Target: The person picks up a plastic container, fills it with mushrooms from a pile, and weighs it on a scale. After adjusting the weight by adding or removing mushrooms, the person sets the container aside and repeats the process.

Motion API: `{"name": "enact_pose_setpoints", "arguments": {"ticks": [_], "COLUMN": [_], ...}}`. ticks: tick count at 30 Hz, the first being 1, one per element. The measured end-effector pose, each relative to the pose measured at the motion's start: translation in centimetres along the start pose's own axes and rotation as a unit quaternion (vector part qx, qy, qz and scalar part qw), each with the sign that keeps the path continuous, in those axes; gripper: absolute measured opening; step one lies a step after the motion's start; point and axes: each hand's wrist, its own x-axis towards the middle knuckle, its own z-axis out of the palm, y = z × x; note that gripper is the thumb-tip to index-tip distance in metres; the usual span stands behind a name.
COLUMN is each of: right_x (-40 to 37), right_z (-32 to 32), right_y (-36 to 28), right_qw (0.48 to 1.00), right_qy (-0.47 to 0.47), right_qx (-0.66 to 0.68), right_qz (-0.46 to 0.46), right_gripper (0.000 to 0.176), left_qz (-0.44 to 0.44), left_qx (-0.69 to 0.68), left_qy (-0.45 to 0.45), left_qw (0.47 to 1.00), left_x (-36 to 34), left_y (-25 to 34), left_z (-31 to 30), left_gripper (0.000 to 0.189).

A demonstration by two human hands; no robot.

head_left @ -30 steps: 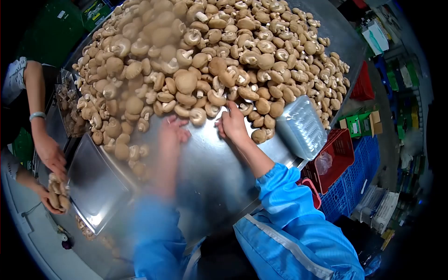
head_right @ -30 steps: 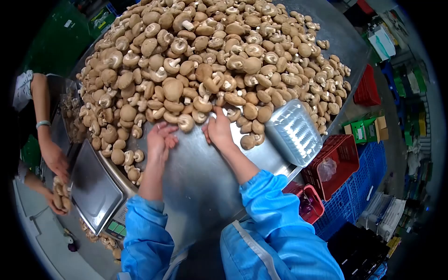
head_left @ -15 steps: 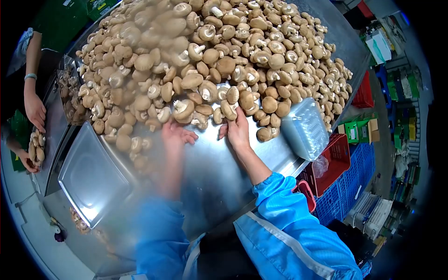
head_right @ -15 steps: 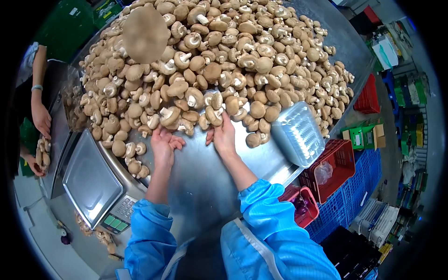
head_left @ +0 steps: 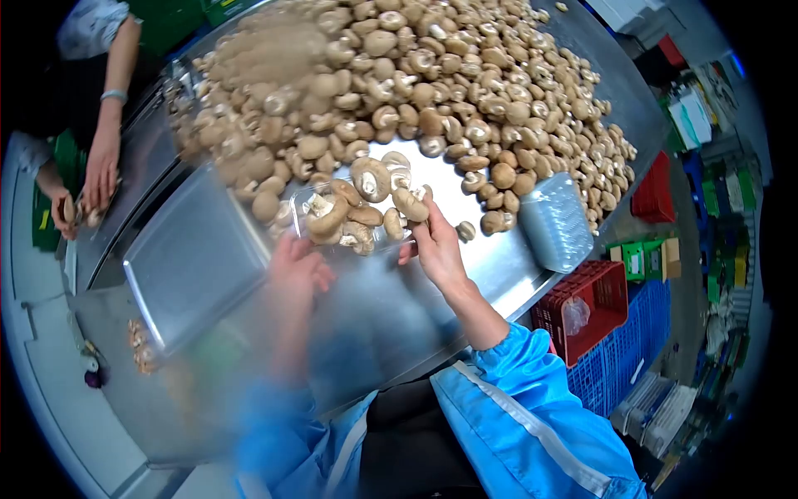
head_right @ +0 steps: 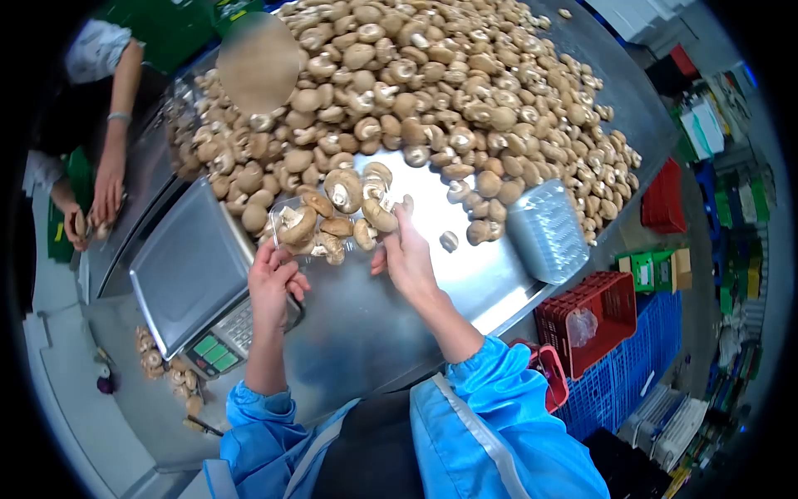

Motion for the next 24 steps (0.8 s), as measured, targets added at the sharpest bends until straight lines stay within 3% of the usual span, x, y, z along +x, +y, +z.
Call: {"name": "enact_pose_setpoints", "arguments": {"ticks": [4,7,8,11,13,19,24], "right_x": [-1.3,-1.0,-0.9,-0.6,-0.8,-1.2,-1.6], "right_z": [5.0,9.1,10.6,14.5,16.9,21.6,21.6], "right_y": [-2.0,-1.2,-1.2,-0.5,-0.4,1.7,1.5], "right_qw": [0.992,0.949,0.965,0.918,0.915,0.849,0.864], "right_qy": [-0.040,-0.039,-0.090,-0.107,-0.135,-0.128,-0.140], "right_qx": [-0.103,-0.208,-0.146,-0.249,-0.269,-0.408,-0.377], "right_qz": [-0.056,-0.235,-0.199,-0.290,-0.269,-0.310,-0.303], "right_gripper": [0.057,0.058,0.059,0.062,0.065,0.068,0.072], "left_qz": [0.018,0.039,0.040,0.047,0.055,0.027,0.034], "left_qx": [0.023,0.018,0.025,0.033,-0.005,0.120,0.225], "left_qy": [0.048,0.091,0.102,0.124,0.141,0.186,0.198], "left_qw": [0.998,0.995,0.994,0.991,0.988,0.975,0.953], "left_x": [-2.7,-3.6,-3.8,-4.0,-4.1,-4.0,-4.0], "left_y": [3.7,4.8,5.1,5.3,4.7,3.0,1.6], "left_z": [-5.1,-9.4,-11.0,-15.6,-18.4,-24.9,-27.2], "left_gripper": [0.044,0.041,0.041,0.040,0.039,0.040,0.049]}}
